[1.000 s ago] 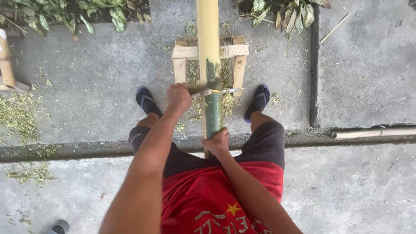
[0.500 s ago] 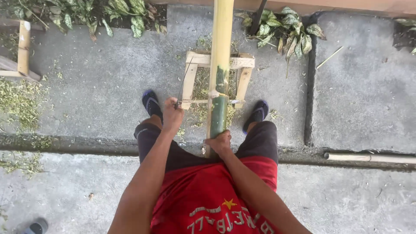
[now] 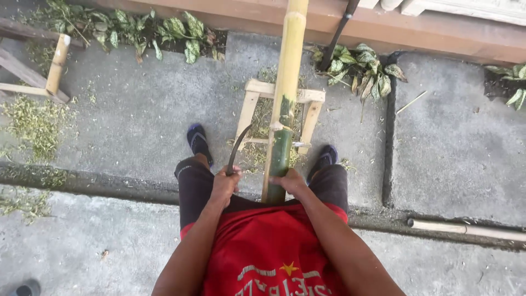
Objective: Shaving the outer layer of a bamboo stalk using a curved knife while it is resting on a wooden stand.
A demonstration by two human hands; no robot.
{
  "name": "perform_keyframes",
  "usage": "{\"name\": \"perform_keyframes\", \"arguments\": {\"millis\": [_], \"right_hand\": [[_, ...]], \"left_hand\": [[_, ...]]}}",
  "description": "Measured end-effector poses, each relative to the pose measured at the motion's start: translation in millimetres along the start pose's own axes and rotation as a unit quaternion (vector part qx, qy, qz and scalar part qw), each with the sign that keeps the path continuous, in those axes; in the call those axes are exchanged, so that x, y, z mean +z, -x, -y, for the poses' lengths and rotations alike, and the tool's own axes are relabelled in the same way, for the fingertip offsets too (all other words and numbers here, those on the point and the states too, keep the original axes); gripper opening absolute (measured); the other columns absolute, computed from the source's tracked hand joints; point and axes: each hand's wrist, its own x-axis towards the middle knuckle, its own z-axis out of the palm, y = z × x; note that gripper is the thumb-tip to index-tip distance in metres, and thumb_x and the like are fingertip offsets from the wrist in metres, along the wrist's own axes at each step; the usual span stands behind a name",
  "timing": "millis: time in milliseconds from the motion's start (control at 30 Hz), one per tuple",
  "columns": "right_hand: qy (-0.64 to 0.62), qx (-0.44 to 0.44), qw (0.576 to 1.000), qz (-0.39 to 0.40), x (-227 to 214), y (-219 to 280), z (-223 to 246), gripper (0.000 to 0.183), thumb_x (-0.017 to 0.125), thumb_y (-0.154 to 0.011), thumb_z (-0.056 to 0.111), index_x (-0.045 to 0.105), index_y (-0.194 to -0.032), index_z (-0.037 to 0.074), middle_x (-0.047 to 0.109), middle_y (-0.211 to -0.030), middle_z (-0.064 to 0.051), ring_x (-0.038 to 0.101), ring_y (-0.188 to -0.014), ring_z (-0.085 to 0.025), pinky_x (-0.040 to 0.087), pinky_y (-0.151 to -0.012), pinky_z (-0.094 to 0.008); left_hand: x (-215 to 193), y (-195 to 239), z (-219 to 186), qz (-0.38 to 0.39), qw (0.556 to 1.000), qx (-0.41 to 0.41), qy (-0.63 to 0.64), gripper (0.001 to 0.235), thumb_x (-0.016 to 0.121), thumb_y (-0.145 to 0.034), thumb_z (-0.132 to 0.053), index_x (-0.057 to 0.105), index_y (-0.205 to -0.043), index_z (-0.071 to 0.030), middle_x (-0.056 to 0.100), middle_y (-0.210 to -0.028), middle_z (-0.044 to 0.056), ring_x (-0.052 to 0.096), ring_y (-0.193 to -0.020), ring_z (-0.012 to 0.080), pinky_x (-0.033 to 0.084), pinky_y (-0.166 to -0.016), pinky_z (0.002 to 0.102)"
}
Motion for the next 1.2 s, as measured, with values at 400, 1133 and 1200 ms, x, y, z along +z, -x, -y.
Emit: {"name": "perform_keyframes", "arguments": {"millis": [400,1133,1200], "right_hand": [[-0.032,-0.054,0.971,-0.231,-70.8,-76.3,38.6,0.046,0.073,-0.089,0.030,0.068,-0.131,0.010,0.076,-0.114,-0.014,0.071,-0.107,-0.026,0.053,-0.099,-0.037],[0.101,-0.105,0.930,-0.338,-75.8,-176.7,-7.8,0.023,0.063,-0.092,0.023,0.072,-0.095,0.002,0.074,-0.097,-0.023,0.071,-0.095,-0.040,0.056,-0.090,-0.045],[0.114,-0.018,0.945,-0.307,-79.7,-167.5,-27.4,0.027,0.059,-0.098,0.023,0.074,-0.101,0.000,0.074,-0.099,-0.026,0.072,-0.095,-0.038,0.056,-0.092,-0.046]], "left_hand": [[-1.9,20.9,-27.6,-0.045,0.992,-0.106,0.055,0.014,0.072,-0.093,-0.022,0.069,-0.097,-0.010,0.053,-0.065,-0.002,0.041,-0.047,0.0071,0.037,-0.043,0.027],[0.4,17.1,-30.5,-0.024,0.995,-0.091,0.041,0.020,0.073,-0.092,-0.023,0.067,-0.086,-0.006,0.053,-0.061,0.002,0.044,-0.043,0.0104,0.039,-0.040,0.029],[0.7,22.6,-26.3,-0.006,0.994,-0.075,0.076,0.020,0.071,-0.093,-0.024,0.062,-0.091,-0.007,0.055,-0.062,0.001,0.045,-0.042,0.0106,0.039,-0.039,0.030]]}}
